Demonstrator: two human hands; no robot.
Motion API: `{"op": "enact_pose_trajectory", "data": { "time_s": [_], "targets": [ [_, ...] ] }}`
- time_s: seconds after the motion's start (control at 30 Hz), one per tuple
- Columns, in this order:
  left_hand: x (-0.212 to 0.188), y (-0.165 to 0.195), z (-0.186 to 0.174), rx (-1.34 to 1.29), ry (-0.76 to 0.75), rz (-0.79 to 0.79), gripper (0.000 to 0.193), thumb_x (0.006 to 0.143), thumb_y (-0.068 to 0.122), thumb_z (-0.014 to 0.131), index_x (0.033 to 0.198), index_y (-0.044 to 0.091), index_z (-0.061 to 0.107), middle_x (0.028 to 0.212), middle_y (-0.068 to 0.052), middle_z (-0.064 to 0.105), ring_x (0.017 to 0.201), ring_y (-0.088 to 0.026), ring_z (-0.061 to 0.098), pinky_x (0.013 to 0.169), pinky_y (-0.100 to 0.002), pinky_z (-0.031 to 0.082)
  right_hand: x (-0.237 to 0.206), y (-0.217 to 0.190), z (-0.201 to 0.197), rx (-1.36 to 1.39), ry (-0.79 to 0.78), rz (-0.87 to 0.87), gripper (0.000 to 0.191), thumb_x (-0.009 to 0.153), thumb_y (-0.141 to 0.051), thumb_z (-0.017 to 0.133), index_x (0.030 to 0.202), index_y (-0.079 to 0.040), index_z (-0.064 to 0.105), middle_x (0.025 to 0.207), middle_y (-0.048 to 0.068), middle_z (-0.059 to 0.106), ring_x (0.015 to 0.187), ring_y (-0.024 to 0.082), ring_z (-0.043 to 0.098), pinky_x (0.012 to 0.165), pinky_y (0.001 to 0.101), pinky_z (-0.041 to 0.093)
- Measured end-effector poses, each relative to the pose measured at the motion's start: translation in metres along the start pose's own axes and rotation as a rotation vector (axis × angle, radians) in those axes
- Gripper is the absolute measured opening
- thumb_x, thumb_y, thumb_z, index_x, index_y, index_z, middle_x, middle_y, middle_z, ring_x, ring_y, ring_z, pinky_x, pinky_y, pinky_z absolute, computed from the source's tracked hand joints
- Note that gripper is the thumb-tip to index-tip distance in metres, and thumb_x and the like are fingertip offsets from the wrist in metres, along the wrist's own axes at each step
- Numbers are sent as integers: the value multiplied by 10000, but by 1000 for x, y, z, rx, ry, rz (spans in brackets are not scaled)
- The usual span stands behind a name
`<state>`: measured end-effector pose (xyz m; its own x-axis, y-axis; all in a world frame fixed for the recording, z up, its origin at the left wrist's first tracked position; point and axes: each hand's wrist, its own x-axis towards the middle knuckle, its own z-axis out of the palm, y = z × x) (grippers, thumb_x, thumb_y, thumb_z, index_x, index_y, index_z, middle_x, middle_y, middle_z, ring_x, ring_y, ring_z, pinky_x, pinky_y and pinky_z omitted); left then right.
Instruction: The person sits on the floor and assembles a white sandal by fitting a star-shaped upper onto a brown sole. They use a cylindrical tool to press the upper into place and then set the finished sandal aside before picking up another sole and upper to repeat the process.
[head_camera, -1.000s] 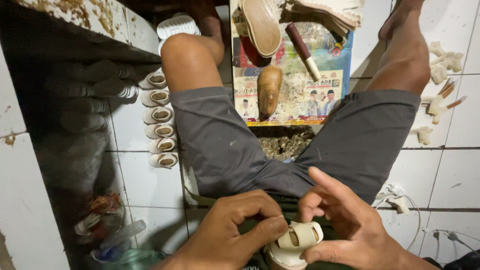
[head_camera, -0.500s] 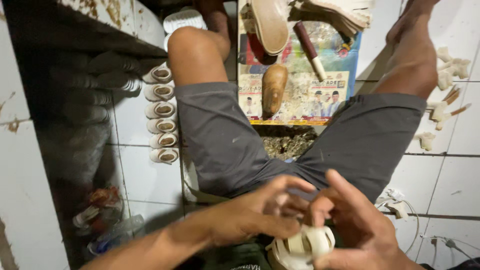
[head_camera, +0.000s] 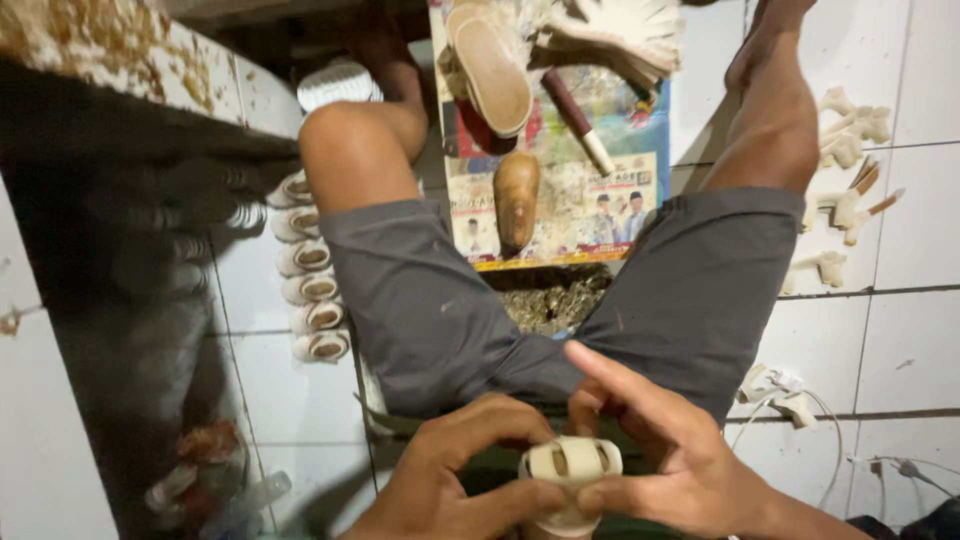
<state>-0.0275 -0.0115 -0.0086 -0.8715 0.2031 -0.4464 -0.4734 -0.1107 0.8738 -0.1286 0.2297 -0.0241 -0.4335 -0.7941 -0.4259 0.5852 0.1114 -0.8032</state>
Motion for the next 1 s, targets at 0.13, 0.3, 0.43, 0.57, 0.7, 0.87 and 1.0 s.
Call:
{"op": "enact_pose_trajectory", "data": {
  "time_s": [0.13,0.3,0.43,0.57,0.7,0.87,1.0],
  "targets": [
    [20,-24,7,-581,-63,-237,698,817,225,866,1374,55,481,1215,-58,614,1135,-158,617,1011,-334,497,19,4,2,-302,174,-246,920,762,-16,866,1568,-18,422,1248,119,635,1190,224,598,1097,343,425],
    [55,-40,5,-1033,37,-85,886,867,249,820,1549,30,298,1270,-265,619,1176,-367,663,1028,-486,507,23,1,-20,-280,372,-310,721,871,-56,778,1526,-18,478,1251,107,637,1186,216,600,1081,339,441],
    [105,-48,9,-865,-163,6,974,822,180,819,1581,82,216,1405,-221,557,1272,-388,594,1066,-581,488,10,8,-66,-401,735,-370,498,917,-51,724,1397,-15,597,1185,86,674,1123,193,637,1019,316,487],
    [181,-77,30,-496,42,-192,1101,775,115,863,1684,96,241,1299,-259,606,1136,-446,622,949,-625,531,-17,56,-136,-257,1171,-441,317,969,-40,675,1283,7,665,1173,87,656,1093,158,643,957,280,514],
    [260,-104,59,735,252,173,935,778,201,915,1539,-31,423,1468,-245,584,1343,-382,575,1111,-470,436,-49,141,-236,-167,1584,-415,260,977,-62,691,1221,26,695,1039,58,703,970,119,651,891,260,521],
    [312,-127,111,1061,311,108,993,744,258,900,1566,-46,434,1391,-259,618,1254,-366,634,1071,-397,473,-112,256,-328,333,1778,-138,358,927,-108,704,1263,14,673,969,65,721,867,138,638,784,279,527],
    [333,-144,136,1168,226,236,1026,755,179,904,1577,-130,372,1469,-332,533,1369,-418,551,1134,-460,442,-169,329,-368,804,1801,68,484,938,-206,692,1359,-6,558,1029,131,717,885,204,668,785,340,561]
  ]
}}
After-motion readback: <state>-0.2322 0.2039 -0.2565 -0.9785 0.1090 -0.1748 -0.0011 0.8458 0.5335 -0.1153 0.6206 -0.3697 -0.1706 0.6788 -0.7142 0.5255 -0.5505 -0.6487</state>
